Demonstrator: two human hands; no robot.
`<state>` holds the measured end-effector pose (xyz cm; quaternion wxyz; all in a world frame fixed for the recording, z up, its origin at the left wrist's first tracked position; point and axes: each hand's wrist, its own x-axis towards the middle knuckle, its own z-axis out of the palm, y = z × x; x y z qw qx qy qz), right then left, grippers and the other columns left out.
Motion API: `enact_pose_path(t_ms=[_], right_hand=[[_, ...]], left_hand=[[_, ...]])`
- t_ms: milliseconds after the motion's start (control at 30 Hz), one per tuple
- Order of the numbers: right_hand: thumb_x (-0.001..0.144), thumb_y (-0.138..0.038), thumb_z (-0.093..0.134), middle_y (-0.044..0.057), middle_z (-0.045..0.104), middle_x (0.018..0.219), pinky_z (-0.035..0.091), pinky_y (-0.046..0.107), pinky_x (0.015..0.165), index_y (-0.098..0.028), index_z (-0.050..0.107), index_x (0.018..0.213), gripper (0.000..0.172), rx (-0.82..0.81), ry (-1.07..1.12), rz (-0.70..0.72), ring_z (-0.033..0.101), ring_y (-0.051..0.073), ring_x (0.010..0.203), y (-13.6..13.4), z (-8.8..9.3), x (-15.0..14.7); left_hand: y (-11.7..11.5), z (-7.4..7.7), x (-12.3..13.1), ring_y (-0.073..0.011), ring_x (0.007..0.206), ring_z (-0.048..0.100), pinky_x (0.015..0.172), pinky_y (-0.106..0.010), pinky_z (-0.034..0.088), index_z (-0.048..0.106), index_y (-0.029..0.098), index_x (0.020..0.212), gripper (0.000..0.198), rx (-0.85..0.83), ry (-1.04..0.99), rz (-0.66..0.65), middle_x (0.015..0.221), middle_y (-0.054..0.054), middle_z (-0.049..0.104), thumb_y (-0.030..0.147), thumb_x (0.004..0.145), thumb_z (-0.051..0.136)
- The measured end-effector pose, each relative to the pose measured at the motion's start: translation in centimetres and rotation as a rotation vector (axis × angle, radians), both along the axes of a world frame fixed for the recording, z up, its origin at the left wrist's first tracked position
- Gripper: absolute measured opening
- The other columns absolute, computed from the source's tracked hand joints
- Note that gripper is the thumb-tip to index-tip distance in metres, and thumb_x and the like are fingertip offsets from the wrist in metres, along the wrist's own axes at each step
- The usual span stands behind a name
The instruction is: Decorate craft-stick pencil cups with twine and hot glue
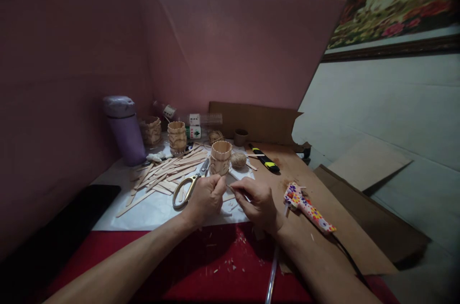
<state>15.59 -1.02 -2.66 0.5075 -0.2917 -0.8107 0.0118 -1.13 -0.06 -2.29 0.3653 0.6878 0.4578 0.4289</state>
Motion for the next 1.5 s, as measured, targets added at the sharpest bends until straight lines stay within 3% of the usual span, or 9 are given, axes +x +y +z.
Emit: enact_pose_path(t_ms=[300,467,733,867,967,1100,1267,1400,1500], right_hand=[[0.091,-0.016,0.056,0.001,0.065,0.066,0.045,0.024,0.055,-0.019,0.067,0.084,0.013,-0.016,-0.009,-0.007,0.058,0.012,0.057,0.0,-0.2,0.0],[0.089,-0.013,0.055,0.001,0.065,0.064,0.044,0.023,0.054,-0.018,0.066,0.082,0.014,0.006,-0.018,0.003,0.058,0.012,0.056,0.0,0.1,0.0],[0.089,-0.015,0.057,0.002,0.068,0.067,0.046,0.024,0.054,-0.018,0.068,0.082,0.013,-0.03,0.027,-0.054,0.06,0.013,0.056,0.1,0.2,0.2],[0.089,-0.018,0.059,0.002,0.067,0.066,0.044,0.024,0.052,-0.018,0.068,0.082,0.011,-0.08,0.151,-0.166,0.058,0.013,0.055,0.4,-0.3,0.3],[0.088,-0.02,0.06,0.001,0.066,0.065,0.042,0.024,0.05,-0.018,0.068,0.082,0.011,-0.107,0.212,-0.231,0.055,0.012,0.054,0.6,-0.4,0.4],[0.089,-0.021,0.059,0.001,0.065,0.064,0.041,0.024,0.05,-0.019,0.068,0.081,0.012,-0.095,0.217,-0.256,0.055,0.013,0.054,0.8,-0.3,0.5],[0.089,-0.02,0.057,0.0,0.063,0.062,0.04,0.024,0.048,-0.019,0.066,0.077,0.016,-0.071,0.22,-0.269,0.053,0.012,0.051,0.9,0.0,0.4],[0.089,-0.018,0.057,0.001,0.065,0.064,0.041,0.024,0.05,-0.018,0.067,0.079,0.015,-0.058,0.21,-0.267,0.054,0.012,0.052,1.0,0.1,0.5],[0.089,-0.018,0.057,0.001,0.066,0.066,0.042,0.025,0.052,-0.019,0.068,0.08,0.014,-0.069,0.214,-0.249,0.056,0.012,0.053,1.1,0.0,0.5]], left_hand=[[0.4,-0.6,-0.2,-0.0094,0.034,0.037,0.041,-0.023,0.026,0.038,0.022,0.053,0.046,0.034,0.01,0.008,0.035,0.005,0.042,0.046,0.092,0.04],[0.3,-0.1,-0.3,-0.0096,0.034,0.039,0.042,-0.023,0.029,0.039,0.022,0.052,0.046,0.027,-0.004,0.011,0.036,0.004,0.045,0.047,0.091,0.041],[1.5,0.9,-1.8,-0.0104,0.036,0.041,0.045,-0.025,0.034,0.044,0.022,0.05,0.052,0.141,-0.13,0.206,0.037,0.002,0.047,0.051,0.093,0.043],[2.7,0.7,-2.7,-0.0123,0.049,0.05,0.055,-0.026,0.04,0.05,0.021,0.061,0.04,0.257,-0.166,0.369,0.051,0.001,0.054,0.043,0.094,0.047],[3.9,0.5,-2.9,-0.0162,0.074,0.061,0.068,-0.027,0.046,0.054,0.02,0.088,0.015,0.326,-0.157,0.367,0.079,-0.002,0.064,0.033,0.085,0.06],[6.2,0.1,-2.7,-0.0272,0.11,0.059,0.096,-0.042,0.046,0.054,0.019,0.115,0.055,0.349,-0.025,0.282,0.115,-0.01,0.062,0.027,0.066,0.078],[8.7,0.0,-2.2,-0.0404,0.133,0.045,0.111,-0.055,0.033,0.037,0.014,0.146,0.112,0.134,-0.082,0.118,0.138,-0.021,0.052,0.031,0.048,0.089],[9.2,0.4,-1.7,-0.0375,0.132,0.048,0.109,-0.049,0.038,0.027,0.014,0.153,0.118,-0.064,-0.243,0.025,0.147,-0.023,0.045,0.024,0.05,0.083],[9.3,0.7,-1.3,-0.0334,0.122,0.057,0.103,-0.044,0.044,0.043,0.014,0.143,0.103,-0.071,-0.306,-0.013,0.137,-0.017,0.056,0.017,0.046,0.079]])
